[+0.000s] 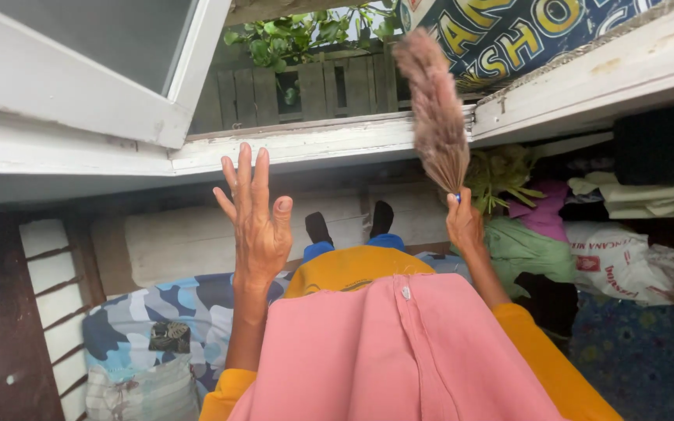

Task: The person uses a small hand broom to sweep dust and debris along the white windowsill. They repeatedly brush the surface from right to left, occasionally switching hands, while standing in a cluttered room.

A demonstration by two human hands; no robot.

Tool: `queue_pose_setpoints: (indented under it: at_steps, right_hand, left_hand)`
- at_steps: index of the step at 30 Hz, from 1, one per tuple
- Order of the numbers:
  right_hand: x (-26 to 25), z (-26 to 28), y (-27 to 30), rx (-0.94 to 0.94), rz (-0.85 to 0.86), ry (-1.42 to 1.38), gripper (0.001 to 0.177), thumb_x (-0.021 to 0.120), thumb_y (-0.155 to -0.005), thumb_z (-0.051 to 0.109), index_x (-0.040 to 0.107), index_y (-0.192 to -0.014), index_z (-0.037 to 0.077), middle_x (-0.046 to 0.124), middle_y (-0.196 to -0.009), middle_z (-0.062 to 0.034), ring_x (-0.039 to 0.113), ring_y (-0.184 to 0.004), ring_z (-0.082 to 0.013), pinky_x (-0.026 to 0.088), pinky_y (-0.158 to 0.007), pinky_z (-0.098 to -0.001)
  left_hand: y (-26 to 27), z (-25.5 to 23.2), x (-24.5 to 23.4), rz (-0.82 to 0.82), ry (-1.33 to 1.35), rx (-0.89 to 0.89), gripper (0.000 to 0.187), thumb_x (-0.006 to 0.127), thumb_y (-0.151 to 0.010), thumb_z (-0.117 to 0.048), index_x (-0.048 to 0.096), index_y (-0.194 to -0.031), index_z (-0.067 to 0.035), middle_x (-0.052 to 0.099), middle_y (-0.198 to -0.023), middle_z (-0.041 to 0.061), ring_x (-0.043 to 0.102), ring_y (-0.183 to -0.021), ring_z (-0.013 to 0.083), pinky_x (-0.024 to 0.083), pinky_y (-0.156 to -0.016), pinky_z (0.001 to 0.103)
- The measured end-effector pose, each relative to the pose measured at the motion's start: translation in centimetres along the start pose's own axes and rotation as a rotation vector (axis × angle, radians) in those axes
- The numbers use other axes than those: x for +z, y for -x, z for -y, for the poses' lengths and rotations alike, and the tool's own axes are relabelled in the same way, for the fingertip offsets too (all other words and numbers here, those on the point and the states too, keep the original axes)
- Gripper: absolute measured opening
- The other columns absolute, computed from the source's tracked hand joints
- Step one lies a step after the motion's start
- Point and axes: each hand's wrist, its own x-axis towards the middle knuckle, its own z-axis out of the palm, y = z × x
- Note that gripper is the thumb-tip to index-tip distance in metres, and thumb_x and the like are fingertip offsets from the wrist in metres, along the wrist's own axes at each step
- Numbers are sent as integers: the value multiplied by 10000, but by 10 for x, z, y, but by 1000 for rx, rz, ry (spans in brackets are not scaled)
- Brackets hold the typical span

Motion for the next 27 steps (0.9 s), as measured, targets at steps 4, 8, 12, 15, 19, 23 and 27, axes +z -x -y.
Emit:
queue_pose_setpoints:
  at_steps: [4,8,12,15,19,23,27]
  right_hand:
    - [42,-22,13,144,-13,-56,337,353,-1103,423,433,-1286,152,682,-892,-367,681,-869,-548,532,-788,-614]
    - [37,2,38,167,113,-201,314,380,-1076,461,505,-1224,214,685,-792,-267,693,-724,-462,565,-685,-528]
    - [56,-15,35,162,-15,-288,309,348,-1095,446,471,-1178,175,653,-676,-202,683,-638,-405,553,-624,-503]
    - [34,26,58,270,1,-293,283,364,-1065,426,468,-1107,166,650,-611,-170,647,-457,-336,546,-424,-420]
    - [33,18,69,248,-5,-390,259,422,-1066,410,533,-1114,181,617,-611,-152,609,-394,-289,506,-335,-351]
    - [68,-2,55,265,-89,-428,303,414,-1078,423,515,-1166,152,630,-709,-227,642,-579,-388,511,-486,-454]
    - [68,20,52,266,19,-588,338,432,-1071,372,588,-1186,94,578,-639,-135,591,-418,-236,507,-315,-311]
  left_hand:
    - [-6,1,6,27,4,24,607,288,-1081,-493,273,-1625,-223,144,-1703,113,26,-1565,387,-42,-1144,740]
    - [-14,-1,10,69,0,55,612,284,-1079,-508,274,-1624,-230,140,-1704,101,26,-1563,377,-33,-1145,739]
    - [-20,-7,12,86,-2,89,602,283,-1079,-500,283,-1622,-241,139,-1707,81,37,-1569,356,-31,-1161,722]
    - [-23,-5,13,100,1,102,607,289,-1078,-509,281,-1624,-242,130,-1708,76,31,-1568,353,-27,-1157,729]
    - [-23,-4,11,112,10,119,602,287,-1082,-503,278,-1624,-240,129,-1708,77,34,-1566,355,-20,-1157,731]
    - [-25,-3,12,117,20,121,608,284,-1082,-506,260,-1630,-244,120,-1710,72,23,-1567,354,-31,-1154,732]
    - [-24,-5,13,126,40,126,597,285,-1084,-498,269,-1627,-250,126,-1710,63,21,-1567,342,-38,-1154,726]
